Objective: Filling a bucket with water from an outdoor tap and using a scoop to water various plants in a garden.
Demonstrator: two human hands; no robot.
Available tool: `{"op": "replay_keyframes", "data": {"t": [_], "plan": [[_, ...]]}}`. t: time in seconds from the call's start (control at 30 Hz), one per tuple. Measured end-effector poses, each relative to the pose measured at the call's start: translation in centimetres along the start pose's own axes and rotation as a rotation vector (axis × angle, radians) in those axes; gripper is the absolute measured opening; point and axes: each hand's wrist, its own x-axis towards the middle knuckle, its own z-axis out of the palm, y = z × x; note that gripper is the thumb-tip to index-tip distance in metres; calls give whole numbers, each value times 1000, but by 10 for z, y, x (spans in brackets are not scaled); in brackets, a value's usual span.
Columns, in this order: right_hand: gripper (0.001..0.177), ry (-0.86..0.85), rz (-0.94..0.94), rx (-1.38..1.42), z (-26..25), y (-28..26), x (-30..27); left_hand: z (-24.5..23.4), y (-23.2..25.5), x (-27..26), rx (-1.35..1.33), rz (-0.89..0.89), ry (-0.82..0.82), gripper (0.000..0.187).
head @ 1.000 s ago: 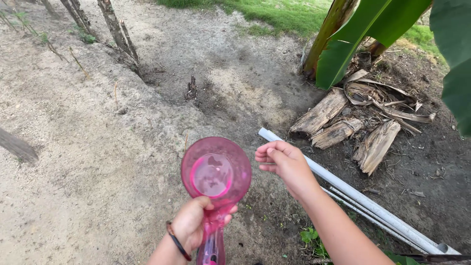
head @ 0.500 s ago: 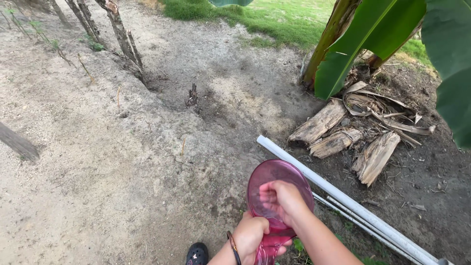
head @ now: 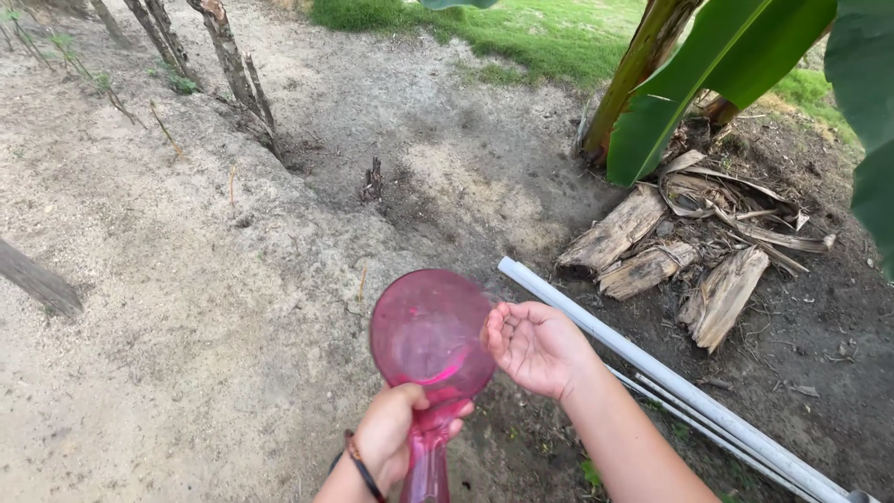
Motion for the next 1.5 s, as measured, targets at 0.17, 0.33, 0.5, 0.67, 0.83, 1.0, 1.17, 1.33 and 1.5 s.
{"op": "replay_keyframes", "data": {"t": [0.17,0.33,0.5,0.67,0.83,1.0,1.17,1.33,1.5], "plan": [[23,405,-170,-327,-3,-4,59,-68,81,-19,-45,27,169,50],[31,584,-239,-475,-8,-7,90,-139,140,-25,-63,30,218,49],[34,680,-337,-513,-3,-12,102,-154,169,-14,-25,22,173,51],[34,685,-373,-566,4,-12,110,-138,178,-8,-44,-20,164,50],[34,706,-402,-662,10,-12,116,-138,171,1,-31,-55,104,52],[33,673,-374,-812,14,-6,128,-130,167,-11,-47,-48,107,52],[31,711,-365,-1013,11,-3,133,-126,166,-21,-88,-23,161,51],[32,725,-363,-1202,1,-7,130,-120,148,-21,-118,-10,158,51],[32,705,-388,-1322,11,-8,130,-95,138,-23,-137,-10,172,49]]}}
